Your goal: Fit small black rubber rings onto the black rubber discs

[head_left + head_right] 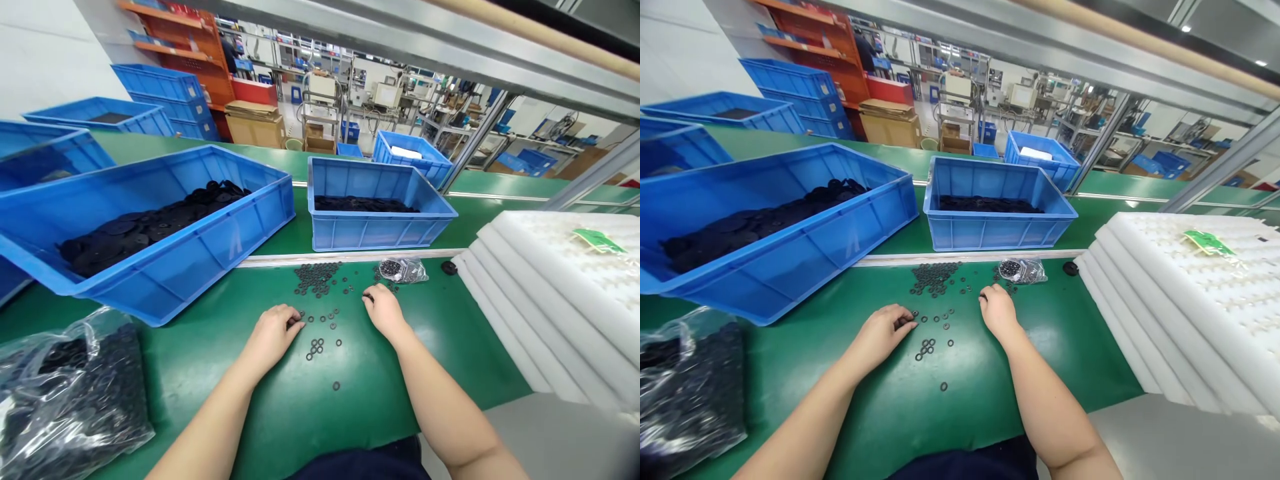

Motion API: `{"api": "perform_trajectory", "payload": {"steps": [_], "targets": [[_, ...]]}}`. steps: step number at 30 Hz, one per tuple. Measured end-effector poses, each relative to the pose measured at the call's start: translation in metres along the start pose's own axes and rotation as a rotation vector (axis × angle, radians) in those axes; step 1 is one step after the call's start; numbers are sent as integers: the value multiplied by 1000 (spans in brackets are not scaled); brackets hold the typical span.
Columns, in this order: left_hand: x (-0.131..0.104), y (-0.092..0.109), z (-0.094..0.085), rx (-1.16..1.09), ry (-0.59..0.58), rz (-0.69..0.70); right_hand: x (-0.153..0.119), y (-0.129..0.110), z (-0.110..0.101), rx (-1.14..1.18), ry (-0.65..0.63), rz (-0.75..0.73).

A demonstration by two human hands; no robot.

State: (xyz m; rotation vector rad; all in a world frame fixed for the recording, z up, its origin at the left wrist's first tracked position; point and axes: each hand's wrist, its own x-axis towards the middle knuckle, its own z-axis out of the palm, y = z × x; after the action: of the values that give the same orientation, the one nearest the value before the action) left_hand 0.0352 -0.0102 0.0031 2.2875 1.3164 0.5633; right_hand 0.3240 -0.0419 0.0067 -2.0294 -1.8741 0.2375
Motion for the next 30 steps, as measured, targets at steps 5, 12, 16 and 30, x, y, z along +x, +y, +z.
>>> {"api": "perform_trajectory", "payload": {"steps": [5,12,16,30], "targets": [[-1,1,2,61,6,28,0,-4,4,-50,3,-36],[0,3,7,-20,52,129,-17,-52,15,-54,-3,-257],[3,5,11,-66,82,153,-20,-73,22,-54,-76,-368],[12,-2,26,-30,165,292,-18,-81,26,-99,-103,-398]]}}
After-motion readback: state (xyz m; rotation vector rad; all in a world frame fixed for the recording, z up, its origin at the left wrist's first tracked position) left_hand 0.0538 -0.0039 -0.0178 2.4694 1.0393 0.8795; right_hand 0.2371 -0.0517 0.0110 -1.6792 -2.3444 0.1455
